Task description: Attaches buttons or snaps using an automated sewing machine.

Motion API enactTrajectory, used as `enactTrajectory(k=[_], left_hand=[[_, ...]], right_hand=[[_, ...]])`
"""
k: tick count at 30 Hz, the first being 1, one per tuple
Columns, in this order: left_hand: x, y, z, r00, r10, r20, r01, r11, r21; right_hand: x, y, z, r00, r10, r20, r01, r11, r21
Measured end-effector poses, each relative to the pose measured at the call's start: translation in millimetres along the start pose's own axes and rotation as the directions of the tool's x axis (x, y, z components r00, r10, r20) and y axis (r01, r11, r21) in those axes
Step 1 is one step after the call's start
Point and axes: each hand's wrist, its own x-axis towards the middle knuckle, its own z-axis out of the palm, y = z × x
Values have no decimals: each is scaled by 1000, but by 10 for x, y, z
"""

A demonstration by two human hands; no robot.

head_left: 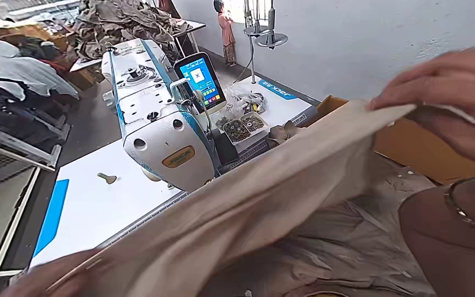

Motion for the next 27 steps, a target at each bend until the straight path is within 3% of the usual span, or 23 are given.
enactTrajectory(k=[3, 6, 9, 12, 14, 15, 16, 19, 20, 22, 24, 25, 27], left_hand=[[238, 232, 690, 998, 15, 61, -7, 992, -123], [352, 433, 936, 998, 56, 28, -52, 991, -121], [108, 409, 1206, 1000, -3, 3, 3, 1000, 11], [-754, -208, 1983, 967, -253, 36, 234, 932, 278], [-1261, -583, 2434, 852, -493, 175, 447, 860, 246], [-1304, -670, 2489, 825, -526, 207, 484, 847, 222], [-1248, -701, 2453, 824, -524, 217, 491, 850, 190], [-1047, -609, 2148, 915, -374, 152, 370, 927, 53], [-948, -539, 2050, 943, -312, 120, 314, 950, 3], [-736, -334, 1936, 979, -189, 72, 196, 976, -94], [-568, -161, 1883, 994, -101, 44, 106, 986, -129], [-493, -138, 1866, 996, -78, 31, 82, 989, -124], [-392, -249, 1787, 996, -84, 22, 85, 994, -62]], right_hand=[[127, -58, 143, 985, 106, -134, -106, 994, 7], [452, -644, 531, 993, -78, -85, 89, 987, 135], [361, -977, 1350, 980, -197, 32, 182, 949, 259], [-433, -1104, 2746, 986, 24, 164, -75, 947, 312], [-1060, -1179, 3614, 965, 134, 225, -225, 864, 451], [-1130, -1209, 3764, 958, 175, 227, -269, 820, 505], [-1049, -1191, 3713, 944, 189, 270, -305, 813, 496], [-660, -1087, 3154, 831, 117, 544, -356, 863, 359], [-552, -1115, 3007, 864, 91, 496, -323, 855, 407], [-353, -1258, 2745, 967, -40, 253, -131, 772, 622], [-162, -1487, 2569, 978, -192, 85, 36, 553, 833], [-59, -1585, 2519, 971, -231, 56, 64, 481, 875], [130, -1673, 2490, 969, -229, 96, 25, 475, 880]])
